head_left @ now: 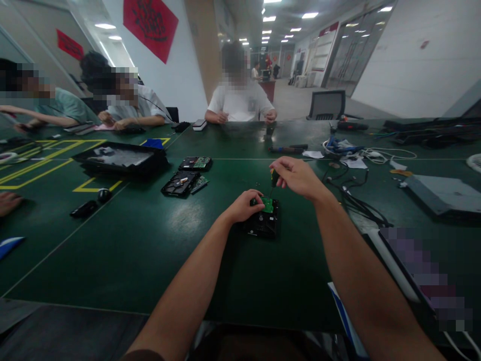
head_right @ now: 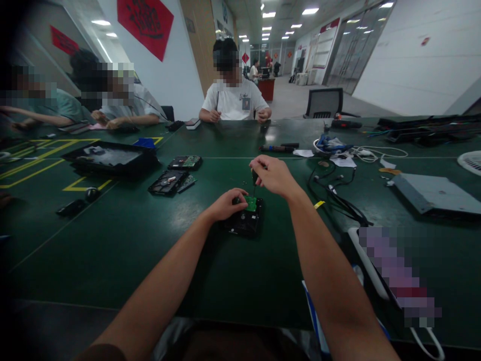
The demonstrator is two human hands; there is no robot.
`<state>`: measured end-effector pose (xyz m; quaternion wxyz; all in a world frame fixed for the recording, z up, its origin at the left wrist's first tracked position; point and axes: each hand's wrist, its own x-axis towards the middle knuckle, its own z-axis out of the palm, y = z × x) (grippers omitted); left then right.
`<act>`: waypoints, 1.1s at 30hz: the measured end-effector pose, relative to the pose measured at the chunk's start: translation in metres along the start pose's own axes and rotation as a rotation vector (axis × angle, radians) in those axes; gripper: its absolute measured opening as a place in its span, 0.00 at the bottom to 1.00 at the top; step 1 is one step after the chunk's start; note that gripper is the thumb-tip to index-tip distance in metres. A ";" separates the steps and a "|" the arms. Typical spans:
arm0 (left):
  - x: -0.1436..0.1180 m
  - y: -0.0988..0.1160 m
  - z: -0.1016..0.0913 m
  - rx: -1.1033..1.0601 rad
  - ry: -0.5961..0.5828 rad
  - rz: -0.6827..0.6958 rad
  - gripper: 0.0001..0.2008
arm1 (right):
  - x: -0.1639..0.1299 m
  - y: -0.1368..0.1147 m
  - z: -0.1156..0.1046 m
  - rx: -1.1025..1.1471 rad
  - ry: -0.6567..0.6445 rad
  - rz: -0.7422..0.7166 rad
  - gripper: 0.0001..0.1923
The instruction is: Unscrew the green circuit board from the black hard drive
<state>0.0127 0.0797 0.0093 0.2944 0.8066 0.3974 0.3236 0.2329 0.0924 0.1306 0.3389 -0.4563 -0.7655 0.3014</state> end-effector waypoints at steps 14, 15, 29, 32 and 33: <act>0.000 0.001 0.000 -0.006 0.000 0.012 0.03 | -0.001 -0.004 0.000 -0.085 0.074 -0.006 0.14; 0.000 0.001 -0.001 -0.005 0.000 0.011 0.03 | -0.001 -0.004 0.000 -0.072 0.057 -0.011 0.15; 0.000 -0.001 0.000 -0.004 0.005 0.007 0.04 | -0.002 -0.006 -0.001 -0.110 0.098 0.012 0.13; 0.001 -0.002 0.001 0.001 0.004 0.009 0.04 | -0.002 -0.005 0.000 -0.050 0.057 -0.002 0.15; 0.001 -0.002 0.001 0.000 0.006 0.007 0.04 | -0.001 -0.003 0.001 -0.033 0.042 -0.008 0.16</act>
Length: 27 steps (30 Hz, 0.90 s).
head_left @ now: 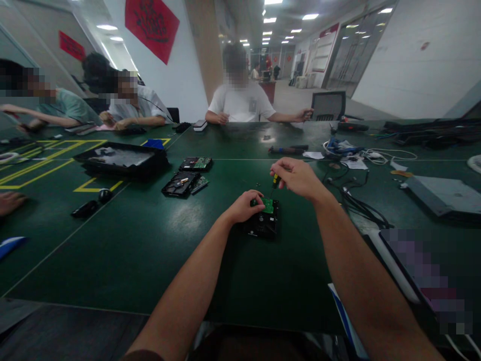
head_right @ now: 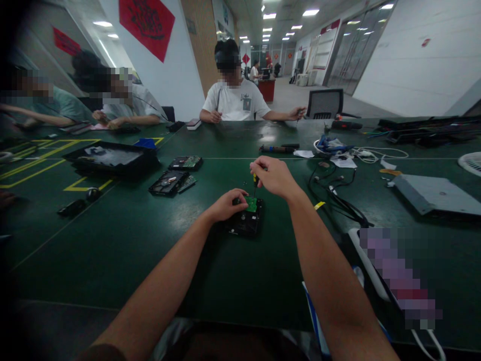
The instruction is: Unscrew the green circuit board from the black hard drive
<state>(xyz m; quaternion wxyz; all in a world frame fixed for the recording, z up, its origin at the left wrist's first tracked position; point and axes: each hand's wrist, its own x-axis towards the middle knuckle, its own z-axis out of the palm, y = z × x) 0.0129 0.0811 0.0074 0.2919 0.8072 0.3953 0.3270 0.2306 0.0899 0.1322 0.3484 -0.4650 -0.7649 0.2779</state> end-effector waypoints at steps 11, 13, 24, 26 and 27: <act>0.000 0.001 0.000 -0.009 0.007 0.002 0.03 | 0.001 0.004 -0.001 -0.028 -0.006 0.006 0.15; 0.000 0.003 0.000 -0.009 0.009 0.006 0.03 | 0.000 0.002 -0.001 -0.061 0.012 -0.005 0.15; 0.000 0.003 -0.001 -0.007 0.000 0.014 0.04 | 0.004 0.009 0.000 0.075 -0.044 0.046 0.16; 0.000 0.002 -0.001 -0.003 -0.003 0.001 0.03 | 0.004 0.009 -0.001 0.028 -0.027 0.039 0.16; 0.000 0.002 -0.001 -0.003 -0.004 -0.006 0.03 | 0.004 0.008 -0.002 -0.011 -0.016 0.026 0.15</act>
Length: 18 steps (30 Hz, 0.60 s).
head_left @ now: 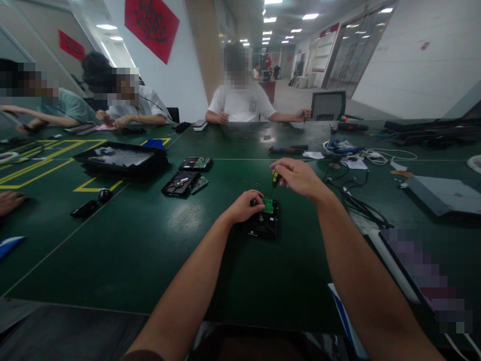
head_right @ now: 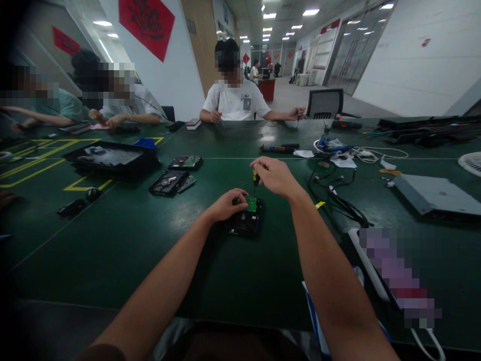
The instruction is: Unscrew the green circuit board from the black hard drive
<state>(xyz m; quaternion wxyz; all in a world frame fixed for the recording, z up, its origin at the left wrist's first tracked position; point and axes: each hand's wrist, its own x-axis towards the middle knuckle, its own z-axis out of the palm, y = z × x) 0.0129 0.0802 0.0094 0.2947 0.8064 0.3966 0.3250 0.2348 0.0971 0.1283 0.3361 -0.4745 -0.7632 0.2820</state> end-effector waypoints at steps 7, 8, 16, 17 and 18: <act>0.000 -0.004 0.002 0.001 0.013 0.028 0.04 | -0.004 -0.006 -0.002 -0.043 0.030 -0.034 0.13; 0.000 -0.005 0.002 0.003 0.013 0.026 0.04 | -0.004 -0.006 -0.002 -0.026 0.017 -0.044 0.13; -0.002 -0.002 0.001 0.011 0.003 0.010 0.04 | -0.005 -0.007 -0.003 0.012 -0.023 -0.005 0.15; -0.002 -0.001 0.000 0.011 0.000 0.008 0.04 | -0.005 -0.007 -0.003 0.017 -0.026 -0.001 0.14; -0.002 -0.001 0.000 0.010 0.000 0.009 0.04 | -0.005 -0.007 -0.003 0.014 -0.025 -0.001 0.13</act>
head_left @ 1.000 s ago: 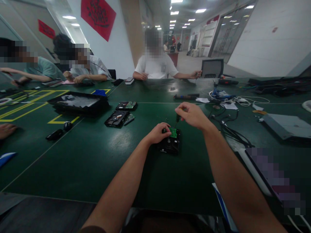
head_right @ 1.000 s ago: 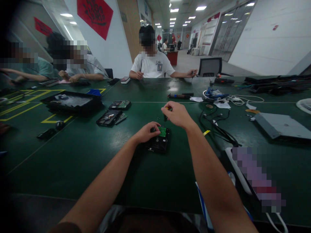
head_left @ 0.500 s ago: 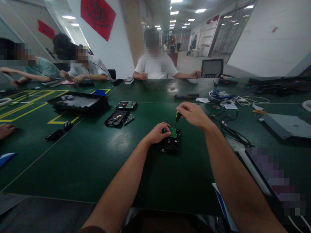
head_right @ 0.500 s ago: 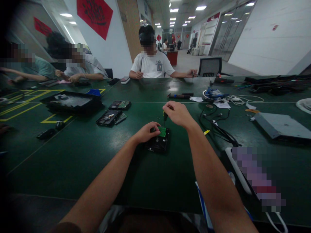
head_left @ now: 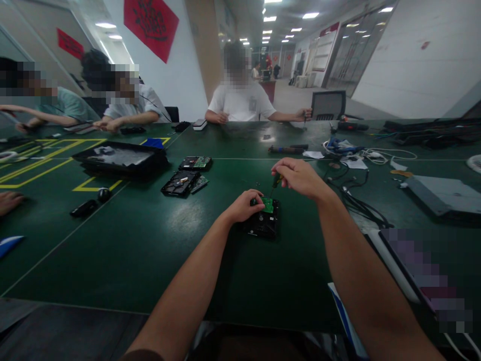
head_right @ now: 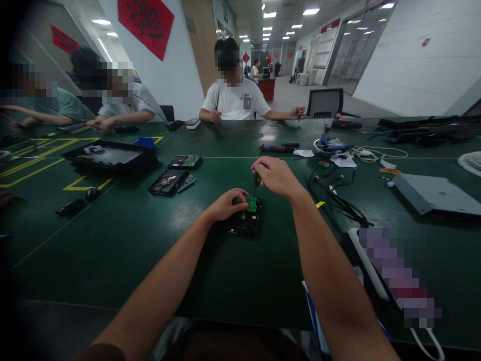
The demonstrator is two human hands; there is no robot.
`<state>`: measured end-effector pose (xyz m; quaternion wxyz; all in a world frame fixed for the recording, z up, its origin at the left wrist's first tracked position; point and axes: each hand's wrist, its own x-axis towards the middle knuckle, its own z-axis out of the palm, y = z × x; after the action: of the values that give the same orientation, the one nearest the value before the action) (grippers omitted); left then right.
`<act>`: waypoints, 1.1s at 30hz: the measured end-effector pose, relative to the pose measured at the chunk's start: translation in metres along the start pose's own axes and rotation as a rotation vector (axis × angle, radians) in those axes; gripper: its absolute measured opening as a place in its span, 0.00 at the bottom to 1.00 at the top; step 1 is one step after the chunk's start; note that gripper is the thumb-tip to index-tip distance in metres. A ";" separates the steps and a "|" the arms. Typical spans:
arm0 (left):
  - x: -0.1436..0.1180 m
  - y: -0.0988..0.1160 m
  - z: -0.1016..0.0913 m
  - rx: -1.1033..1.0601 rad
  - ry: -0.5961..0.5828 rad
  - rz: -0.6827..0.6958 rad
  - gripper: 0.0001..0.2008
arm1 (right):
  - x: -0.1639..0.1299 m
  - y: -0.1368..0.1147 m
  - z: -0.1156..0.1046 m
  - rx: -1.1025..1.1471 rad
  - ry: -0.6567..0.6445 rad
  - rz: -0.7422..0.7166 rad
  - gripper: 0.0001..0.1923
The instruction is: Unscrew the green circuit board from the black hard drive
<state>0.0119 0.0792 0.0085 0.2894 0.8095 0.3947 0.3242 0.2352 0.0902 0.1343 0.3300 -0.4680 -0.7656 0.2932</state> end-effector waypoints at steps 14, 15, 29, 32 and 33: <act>0.002 0.001 0.000 -0.003 -0.004 -0.017 0.03 | 0.000 0.001 0.003 -0.059 0.049 -0.022 0.18; 0.002 0.001 0.000 -0.006 -0.002 -0.020 0.03 | 0.001 0.001 0.003 -0.044 0.041 -0.005 0.18; 0.001 0.001 0.000 -0.009 -0.006 -0.024 0.04 | -0.001 -0.002 0.002 -0.064 0.086 0.064 0.13; 0.001 0.000 0.000 -0.012 -0.004 -0.014 0.04 | 0.000 0.000 0.004 0.000 0.043 0.038 0.15; 0.002 0.000 0.000 -0.011 -0.002 -0.014 0.04 | 0.001 0.001 0.005 0.017 0.027 0.032 0.17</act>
<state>0.0128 0.0802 0.0093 0.2967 0.8053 0.3985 0.3237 0.2315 0.0906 0.1308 0.3394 -0.4813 -0.7510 0.2985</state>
